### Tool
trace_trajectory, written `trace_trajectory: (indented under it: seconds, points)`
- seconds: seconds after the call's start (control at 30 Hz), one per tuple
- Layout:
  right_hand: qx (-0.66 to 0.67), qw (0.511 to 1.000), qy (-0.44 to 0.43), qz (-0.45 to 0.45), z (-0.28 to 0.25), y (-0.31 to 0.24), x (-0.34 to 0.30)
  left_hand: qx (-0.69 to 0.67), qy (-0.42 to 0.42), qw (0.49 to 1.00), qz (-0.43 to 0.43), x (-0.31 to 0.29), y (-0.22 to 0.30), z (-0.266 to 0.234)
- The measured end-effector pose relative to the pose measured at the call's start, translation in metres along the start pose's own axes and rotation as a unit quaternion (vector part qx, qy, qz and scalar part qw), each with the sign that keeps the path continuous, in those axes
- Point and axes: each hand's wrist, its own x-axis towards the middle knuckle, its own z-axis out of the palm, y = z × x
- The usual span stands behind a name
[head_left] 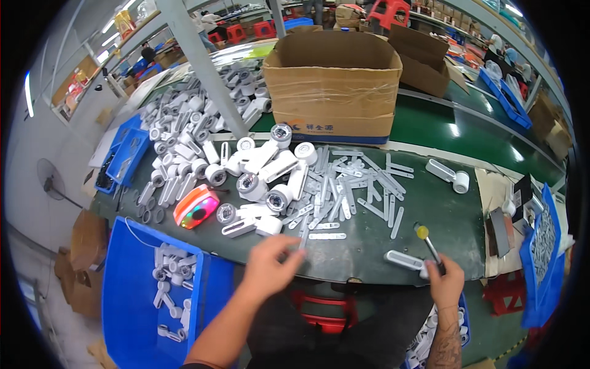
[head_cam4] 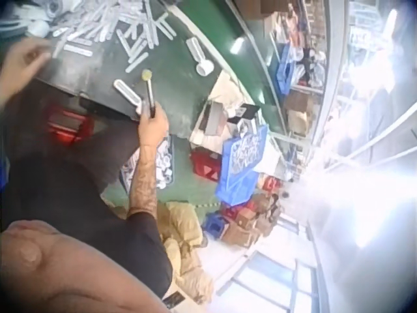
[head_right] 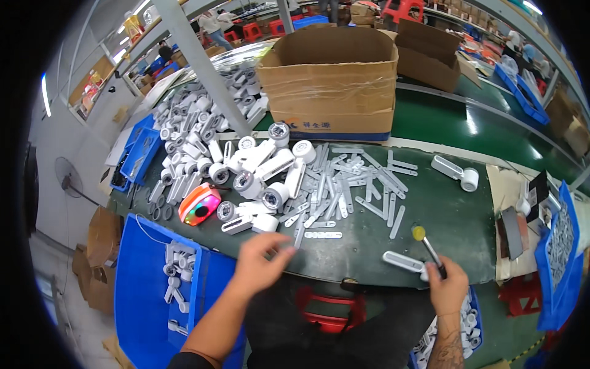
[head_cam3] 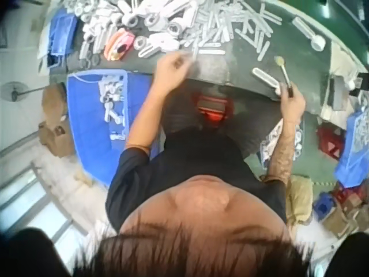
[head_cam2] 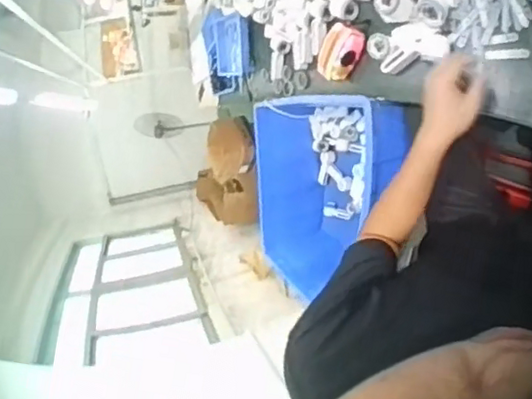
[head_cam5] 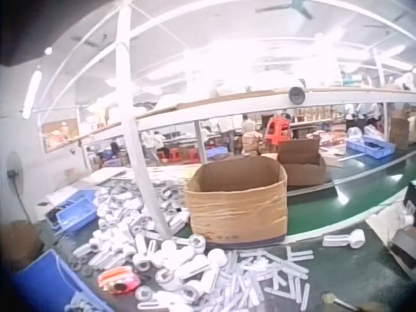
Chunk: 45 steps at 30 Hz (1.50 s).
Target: The person assembles small appliances by fitting metal brackets into plastic housings, tapping them into place with a small hammer, and arranging the components on the workbench.
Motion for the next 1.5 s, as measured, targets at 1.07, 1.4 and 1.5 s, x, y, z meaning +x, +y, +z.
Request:
trace_trajectory:
  seconds: [1.07,1.4,1.5]
  points:
    - [0.025,0.942,-0.105,-0.319,0.046,-0.083,-0.055,0.03,-0.111,0.985,0.128,-0.009,-0.001,0.104]
    - [-0.103,0.891,-0.164,-0.412,0.048,-0.093,-0.028,0.014,-0.005,0.975,0.222,-0.031,-0.029,0.098]
    - [-0.109,0.885,-0.19,-0.41,0.051,-0.097,-0.022,0.006,-0.008,0.973,0.232,-0.028,-0.029,0.095]
